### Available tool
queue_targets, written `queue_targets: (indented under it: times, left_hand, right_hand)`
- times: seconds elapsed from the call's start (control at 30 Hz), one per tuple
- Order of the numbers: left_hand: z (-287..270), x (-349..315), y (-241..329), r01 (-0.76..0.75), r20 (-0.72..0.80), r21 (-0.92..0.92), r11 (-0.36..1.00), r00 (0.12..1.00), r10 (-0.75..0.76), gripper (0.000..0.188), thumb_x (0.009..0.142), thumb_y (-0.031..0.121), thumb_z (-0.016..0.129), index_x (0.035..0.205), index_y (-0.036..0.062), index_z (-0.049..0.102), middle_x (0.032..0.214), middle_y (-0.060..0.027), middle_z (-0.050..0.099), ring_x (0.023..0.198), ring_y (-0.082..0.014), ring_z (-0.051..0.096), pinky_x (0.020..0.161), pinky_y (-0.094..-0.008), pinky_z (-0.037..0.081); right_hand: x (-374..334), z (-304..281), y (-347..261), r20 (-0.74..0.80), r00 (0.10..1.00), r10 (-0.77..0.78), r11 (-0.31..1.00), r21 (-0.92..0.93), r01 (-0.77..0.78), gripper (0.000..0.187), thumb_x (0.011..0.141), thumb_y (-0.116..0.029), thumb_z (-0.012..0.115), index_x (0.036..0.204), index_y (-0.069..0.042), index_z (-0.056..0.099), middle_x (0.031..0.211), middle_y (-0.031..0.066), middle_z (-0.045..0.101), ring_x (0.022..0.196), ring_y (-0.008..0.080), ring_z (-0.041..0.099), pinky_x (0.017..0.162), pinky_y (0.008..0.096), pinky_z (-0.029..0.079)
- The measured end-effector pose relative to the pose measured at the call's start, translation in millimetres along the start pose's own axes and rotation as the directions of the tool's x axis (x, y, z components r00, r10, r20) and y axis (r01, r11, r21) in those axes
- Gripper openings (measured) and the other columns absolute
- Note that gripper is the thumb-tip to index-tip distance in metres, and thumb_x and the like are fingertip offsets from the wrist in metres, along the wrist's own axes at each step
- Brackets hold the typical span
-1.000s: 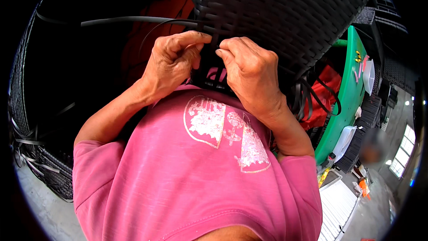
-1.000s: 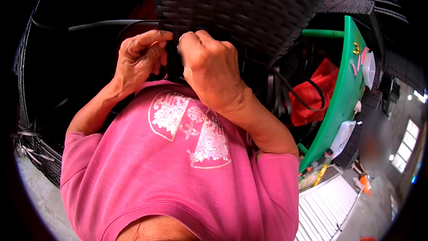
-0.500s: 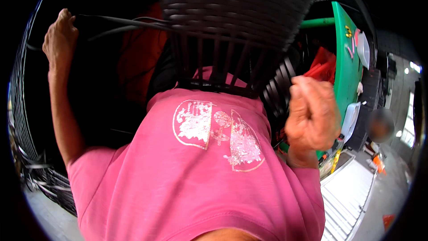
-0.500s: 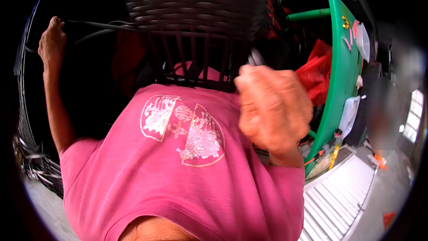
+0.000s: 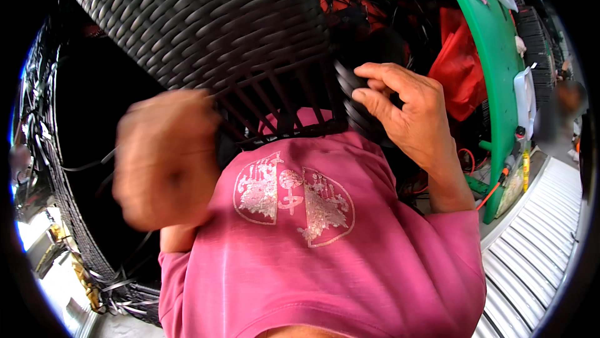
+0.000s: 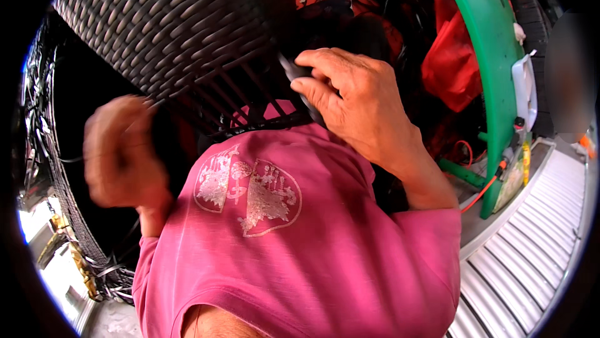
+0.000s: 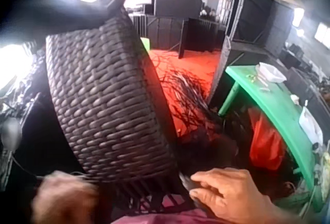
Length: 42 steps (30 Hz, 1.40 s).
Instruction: The person weaves a dark plastic rattan-like material through the frame of a chair by hand, pulling long strips through the structure and tucking the ends to secure them.
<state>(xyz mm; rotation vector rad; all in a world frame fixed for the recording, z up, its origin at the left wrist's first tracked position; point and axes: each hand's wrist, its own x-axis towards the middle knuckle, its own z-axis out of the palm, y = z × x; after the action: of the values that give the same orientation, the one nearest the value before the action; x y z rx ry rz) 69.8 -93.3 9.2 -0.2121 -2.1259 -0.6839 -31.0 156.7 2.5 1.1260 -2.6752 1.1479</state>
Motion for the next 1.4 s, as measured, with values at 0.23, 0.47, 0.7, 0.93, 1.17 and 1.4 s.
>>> queue_targets:
  times: [0.23, 0.47, 0.7, 0.93, 1.17, 1.4]
  left_hand:
    - [86.6, 3.1, 27.6, -0.128, 0.467, -0.374, 0.918, 0.83, 0.306, 0.042, 0.061, -0.005, 0.07, 0.103, -0.0039, 0.067, 0.078, -0.0098, 0.06, 0.06, -0.0199, 0.059, 0.05, -0.0294, 0.046]
    - [80.1, 3.1, 27.5, -0.29, 0.355, -0.303, 0.908, 0.849, 0.39, 0.034, 0.065, 0.004, 0.082, 0.092, -0.0039, 0.063, 0.071, -0.0064, 0.056, 0.05, -0.0135, 0.054, 0.041, -0.0245, 0.042]
    - [78.7, 11.2, 35.6, -0.284, 0.486, -0.312, 0.907, 0.772, 0.409, 0.037, 0.064, 0.01, 0.079, 0.096, -0.0034, 0.064, 0.073, -0.0103, 0.056, 0.05, -0.0158, 0.053, 0.042, -0.0253, 0.042]
    - [68.3, 16.6, 38.2, -0.251, 0.592, -0.325, 0.912, 0.699, 0.402, 0.039, 0.062, 0.006, 0.076, 0.098, -0.0014, 0.066, 0.08, -0.0154, 0.058, 0.057, -0.0207, 0.058, 0.045, -0.0284, 0.046]
    - [74.5, 5.4, 44.4, 0.103, 0.445, -0.382, 0.918, 0.892, 0.085, 0.035, 0.074, 0.004, 0.071, 0.104, -0.0103, 0.059, 0.099, -0.0293, 0.062, 0.089, -0.0398, 0.065, 0.077, -0.0431, 0.055]
    - [89.4, 13.2, 45.6, -0.08, 0.636, -0.438, 0.896, 0.677, 0.371, 0.038, 0.063, 0.016, 0.079, 0.09, -0.0059, 0.064, 0.09, -0.0185, 0.063, 0.093, -0.0372, 0.065, 0.073, -0.041, 0.057]
  right_hand:
    - [-18.6, -27.4, 4.1, 0.111, 0.924, -0.366, 0.86, 0.42, 0.29, 0.017, 0.077, -0.015, 0.077, 0.083, -0.001, 0.07, 0.07, 0.008, 0.065, 0.055, 0.0218, 0.058, 0.049, 0.0337, 0.044]
    - [-20.6, -32.1, 45.5, 0.023, 0.984, -0.178, 0.902, 0.403, 0.154, 0.011, 0.079, -0.009, 0.073, 0.085, -0.004, 0.067, 0.072, 0.0077, 0.065, 0.059, 0.0238, 0.062, 0.053, 0.0339, 0.049]
    - [33.4, 20.5, 73.1, -0.236, 0.932, -0.276, 0.816, 0.455, 0.357, 0.014, 0.077, -0.006, 0.072, 0.091, -0.004, 0.069, 0.084, 0.0086, 0.062, 0.074, 0.0245, 0.062, 0.064, 0.0331, 0.049]
    - [53.9, 22.2, 69.3, 0.035, 0.868, -0.496, 0.746, 0.528, 0.405, 0.011, 0.075, -0.008, 0.069, 0.085, -0.002, 0.069, 0.079, 0.0118, 0.059, 0.077, 0.0302, 0.061, 0.066, 0.04, 0.048]
    - [50.1, 1.1, 67.1, -0.084, 0.836, -0.542, 0.566, 0.7, 0.436, 0.019, 0.06, -0.001, 0.074, 0.076, -0.005, 0.064, 0.095, 0.0081, 0.066, 0.076, 0.021, 0.064, 0.063, 0.0309, 0.05]
    - [11.7, -24.1, 81.6, -0.344, 0.807, -0.48, 0.081, 0.899, 0.431, 0.015, 0.071, -0.016, 0.085, 0.08, -0.012, 0.074, 0.08, 0.0135, 0.068, 0.051, 0.0099, 0.054, 0.042, 0.0202, 0.039]
